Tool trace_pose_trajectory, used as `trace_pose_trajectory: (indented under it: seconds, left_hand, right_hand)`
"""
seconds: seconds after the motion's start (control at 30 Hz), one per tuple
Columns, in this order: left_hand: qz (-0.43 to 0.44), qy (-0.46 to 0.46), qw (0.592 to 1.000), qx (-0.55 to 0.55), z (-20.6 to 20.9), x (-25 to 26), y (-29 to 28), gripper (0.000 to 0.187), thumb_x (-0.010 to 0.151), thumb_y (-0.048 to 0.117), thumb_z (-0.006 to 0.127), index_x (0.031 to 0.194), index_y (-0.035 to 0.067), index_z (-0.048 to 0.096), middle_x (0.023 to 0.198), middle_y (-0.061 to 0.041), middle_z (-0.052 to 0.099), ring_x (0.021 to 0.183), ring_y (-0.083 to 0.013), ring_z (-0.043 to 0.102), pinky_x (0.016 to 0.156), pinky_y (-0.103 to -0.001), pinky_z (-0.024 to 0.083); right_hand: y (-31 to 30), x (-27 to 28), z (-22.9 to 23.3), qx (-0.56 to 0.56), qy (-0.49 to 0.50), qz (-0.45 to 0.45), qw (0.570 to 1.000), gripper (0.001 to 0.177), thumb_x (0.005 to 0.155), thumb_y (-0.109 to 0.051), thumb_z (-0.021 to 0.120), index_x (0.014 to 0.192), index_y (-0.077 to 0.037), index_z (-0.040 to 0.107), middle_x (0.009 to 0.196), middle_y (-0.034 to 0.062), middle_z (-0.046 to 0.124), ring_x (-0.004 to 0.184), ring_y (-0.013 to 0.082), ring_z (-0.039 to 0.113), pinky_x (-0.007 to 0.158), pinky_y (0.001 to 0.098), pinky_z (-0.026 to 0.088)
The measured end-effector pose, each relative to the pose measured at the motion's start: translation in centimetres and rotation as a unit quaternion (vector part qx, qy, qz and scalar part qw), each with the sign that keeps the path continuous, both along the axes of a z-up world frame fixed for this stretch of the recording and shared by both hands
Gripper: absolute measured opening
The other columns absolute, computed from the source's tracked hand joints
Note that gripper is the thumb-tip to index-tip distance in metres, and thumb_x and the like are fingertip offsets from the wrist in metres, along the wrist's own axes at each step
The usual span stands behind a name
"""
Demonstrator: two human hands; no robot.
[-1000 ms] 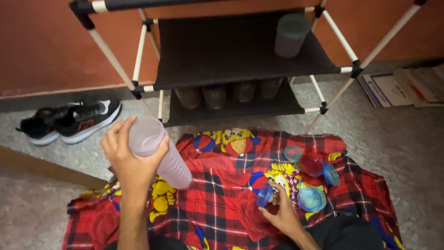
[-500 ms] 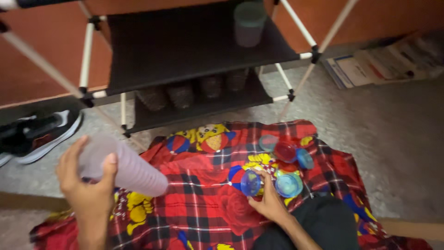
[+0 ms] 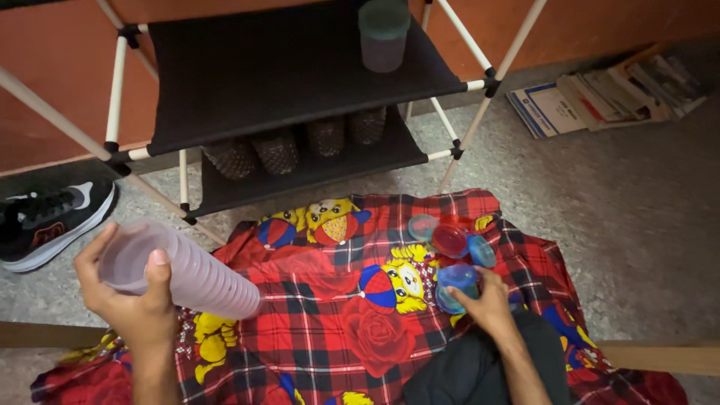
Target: The person sits on a patterned cloth on the floor and repeatedly takes small plastic containers from a two-tiered shelf. They open each container, place the lid on the cloth, and then stack the container body onto a growing pile. The person continues this process, handling multiple containers one by one.
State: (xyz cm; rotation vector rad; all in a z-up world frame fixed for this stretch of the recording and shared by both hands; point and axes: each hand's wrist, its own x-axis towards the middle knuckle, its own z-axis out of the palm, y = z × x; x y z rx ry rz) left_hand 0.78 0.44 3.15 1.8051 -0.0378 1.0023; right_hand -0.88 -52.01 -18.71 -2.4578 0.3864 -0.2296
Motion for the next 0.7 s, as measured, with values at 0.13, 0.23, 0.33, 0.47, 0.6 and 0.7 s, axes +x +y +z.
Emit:
trace_pose_trajectory:
  seconds: [0.13,0.23,0.33,0.47,0.6,0.7]
  left_hand:
    - [0.013,-0.042,0.999,-0.008,-0.7,0.6,-0.8,0.064,0.105,0.042,0.072,0.142,-0.004,0.049,0.126,-0.014,0.063,0.113,-0.0198,0.063,0.106,-0.033,0.051]
    - [0.045,-0.07,0.996,-0.012,-1.4,1.0,-1.2,0.074,0.104,0.058,0.07,0.139,-0.003,0.047,0.126,-0.013,0.058,0.113,-0.0208,0.063,0.103,-0.033,0.052]
    - [0.053,-0.078,0.996,-0.006,-2.1,1.5,-1.1,0.076,0.106,0.058,0.067,0.142,-0.005,0.045,0.123,-0.012,0.055,0.111,-0.021,0.061,0.101,-0.033,0.051]
    - [0.065,-0.079,0.995,-0.003,-3.1,1.7,-0.9,0.078,0.106,0.06,0.065,0.142,-0.006,0.045,0.126,-0.014,0.055,0.11,-0.0211,0.062,0.099,-0.033,0.052]
    - [0.079,-0.082,0.994,0.002,-3.6,1.9,-0.9,0.079,0.107,0.062,0.065,0.142,-0.006,0.046,0.127,-0.015,0.055,0.11,-0.0216,0.061,0.099,-0.033,0.051]
    - [0.078,-0.072,0.994,-0.021,-3.0,1.9,-1.2,0.081,0.104,0.064,0.066,0.141,-0.005,0.045,0.123,-0.017,0.061,0.111,-0.0235,0.064,0.102,-0.035,0.053]
  right_hand:
    - [0.6,0.6,-0.6,-0.039,0.043,0.005,0.998,0.095,0.065,-0.055,0.086,0.139,-0.004,0.056,0.127,0.0223,0.061,0.115,0.0393,0.06,0.102,0.0486,0.047]
    - [1.0,0.8,-0.3,-0.089,0.093,-0.024,0.991,0.097,0.067,-0.056,0.086,0.143,-0.005,0.052,0.133,0.0223,0.057,0.12,0.0445,0.053,0.103,0.0522,0.045]
    - [1.3,0.9,-0.1,-0.109,0.113,-0.036,0.987,0.096,0.068,-0.055,0.085,0.142,-0.004,0.051,0.135,0.0229,0.056,0.122,0.045,0.052,0.103,0.0533,0.044]
    - [1.6,0.8,-0.4,-0.1,0.063,-0.029,0.993,0.092,0.071,-0.05,0.085,0.14,-0.001,0.05,0.133,0.024,0.056,0.12,0.0445,0.052,0.102,0.0529,0.044]
    - [2.2,0.8,-1.2,-0.058,-0.045,0.025,0.997,0.082,0.073,-0.039,0.086,0.136,0.0,0.051,0.123,0.0243,0.059,0.115,0.0432,0.055,0.099,0.0506,0.046]
    - [3.1,0.9,-1.9,-0.021,-0.096,0.078,0.992,0.075,0.074,-0.035,0.084,0.133,-0.001,0.053,0.117,0.0222,0.062,0.109,0.0397,0.059,0.096,0.0484,0.048]
